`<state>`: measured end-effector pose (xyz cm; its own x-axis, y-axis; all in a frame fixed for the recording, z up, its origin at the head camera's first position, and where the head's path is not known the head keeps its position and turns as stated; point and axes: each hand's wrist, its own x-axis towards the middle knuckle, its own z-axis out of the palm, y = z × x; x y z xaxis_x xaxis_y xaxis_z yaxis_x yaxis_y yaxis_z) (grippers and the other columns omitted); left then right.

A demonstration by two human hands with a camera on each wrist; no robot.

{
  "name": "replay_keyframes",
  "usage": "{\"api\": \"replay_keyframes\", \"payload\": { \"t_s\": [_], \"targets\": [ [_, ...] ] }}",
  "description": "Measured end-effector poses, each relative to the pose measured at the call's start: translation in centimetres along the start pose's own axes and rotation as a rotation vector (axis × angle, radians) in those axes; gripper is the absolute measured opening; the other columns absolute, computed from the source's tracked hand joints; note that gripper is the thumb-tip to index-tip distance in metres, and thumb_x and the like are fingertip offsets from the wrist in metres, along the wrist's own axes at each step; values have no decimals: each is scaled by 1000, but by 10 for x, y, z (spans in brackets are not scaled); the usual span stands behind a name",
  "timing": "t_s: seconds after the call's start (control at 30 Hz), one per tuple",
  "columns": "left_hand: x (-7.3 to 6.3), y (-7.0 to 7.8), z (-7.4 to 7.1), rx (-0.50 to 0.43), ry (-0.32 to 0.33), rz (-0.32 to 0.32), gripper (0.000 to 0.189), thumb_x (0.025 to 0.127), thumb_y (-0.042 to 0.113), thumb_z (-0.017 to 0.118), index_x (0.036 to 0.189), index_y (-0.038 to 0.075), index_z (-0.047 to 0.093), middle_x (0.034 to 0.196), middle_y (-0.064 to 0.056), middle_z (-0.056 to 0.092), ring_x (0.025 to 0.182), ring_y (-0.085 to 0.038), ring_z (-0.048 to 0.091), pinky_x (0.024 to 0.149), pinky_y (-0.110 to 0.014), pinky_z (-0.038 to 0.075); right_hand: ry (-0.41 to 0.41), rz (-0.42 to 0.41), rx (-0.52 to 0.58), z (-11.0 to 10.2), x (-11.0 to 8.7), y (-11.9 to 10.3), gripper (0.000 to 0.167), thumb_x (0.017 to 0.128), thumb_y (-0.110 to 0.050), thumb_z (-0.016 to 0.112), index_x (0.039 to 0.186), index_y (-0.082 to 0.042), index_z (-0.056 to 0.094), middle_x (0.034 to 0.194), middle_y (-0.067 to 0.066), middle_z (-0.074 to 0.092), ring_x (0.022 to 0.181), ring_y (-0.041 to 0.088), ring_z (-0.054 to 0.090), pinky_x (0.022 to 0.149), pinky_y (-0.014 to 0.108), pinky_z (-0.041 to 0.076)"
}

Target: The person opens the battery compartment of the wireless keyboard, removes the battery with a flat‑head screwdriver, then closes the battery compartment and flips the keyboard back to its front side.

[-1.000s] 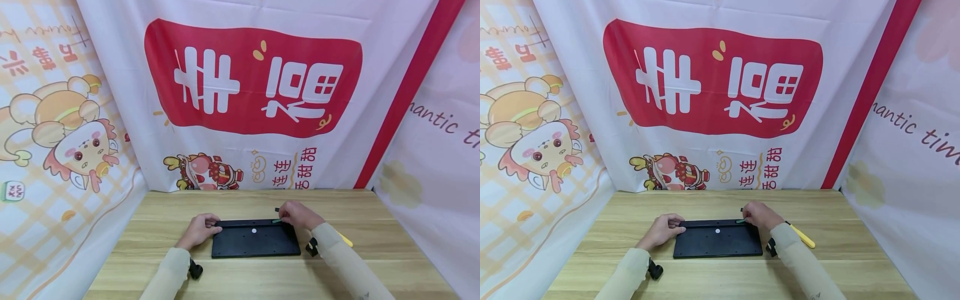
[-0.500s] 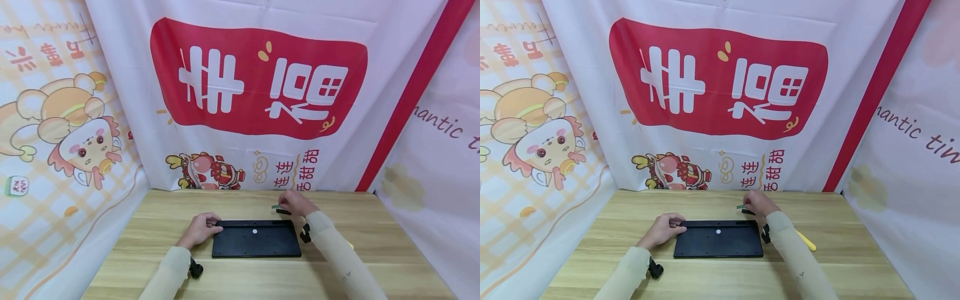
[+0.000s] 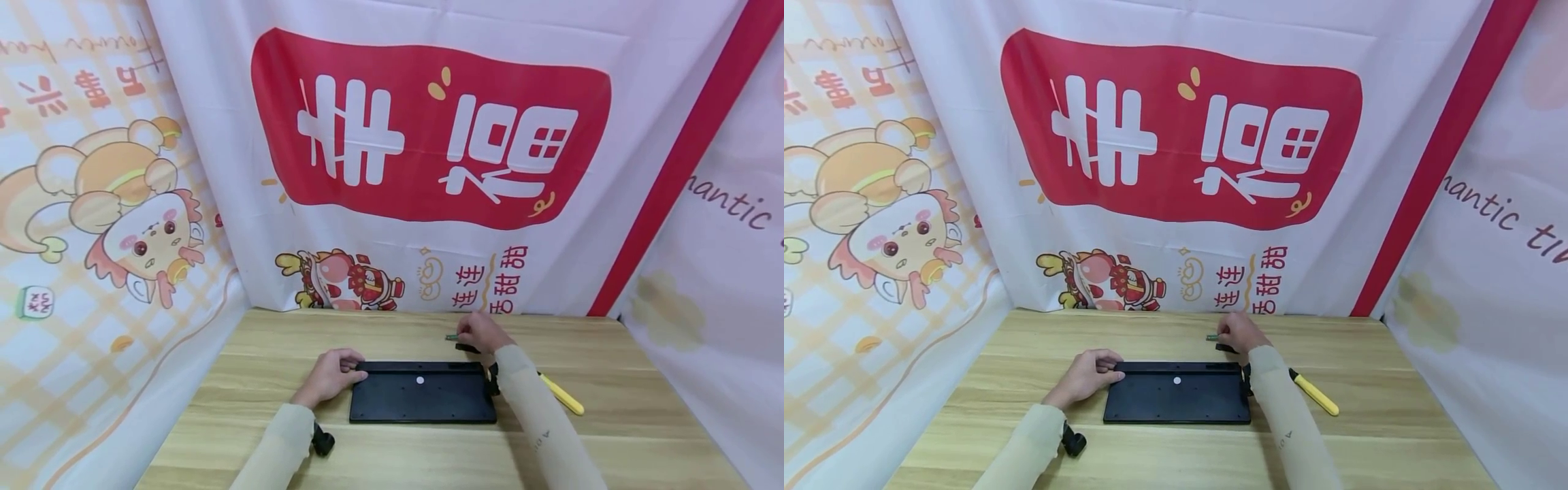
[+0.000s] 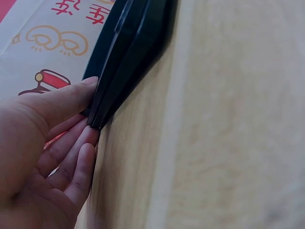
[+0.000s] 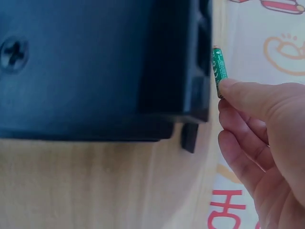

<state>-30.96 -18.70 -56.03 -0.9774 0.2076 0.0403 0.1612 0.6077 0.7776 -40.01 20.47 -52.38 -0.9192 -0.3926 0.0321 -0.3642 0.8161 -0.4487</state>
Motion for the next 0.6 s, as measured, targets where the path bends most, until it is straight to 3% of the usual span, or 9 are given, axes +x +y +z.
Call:
{"api": "replay_keyframes", "payload": {
  "t_s": [0.37,0.6],
  "targets": [
    [-2,2,-1,-11,1,5,21,92,24,85,112,20,79,112,0,77,103,-15,71,93,-40,62,13,-40,3,5,-1,7,8,95,-5,76,91,-10,80,88,-1,76,80,9,66,75,33,60],
    [-3,3,-2,-9,-4,2,22,92,24,85,112,19,79,111,0,77,103,-17,71,93,-41,62,6,-24,-3,-5,-7,4,6,98,-9,75,93,-9,78,90,1,74,81,12,67,75,36,61]
  ]
}}
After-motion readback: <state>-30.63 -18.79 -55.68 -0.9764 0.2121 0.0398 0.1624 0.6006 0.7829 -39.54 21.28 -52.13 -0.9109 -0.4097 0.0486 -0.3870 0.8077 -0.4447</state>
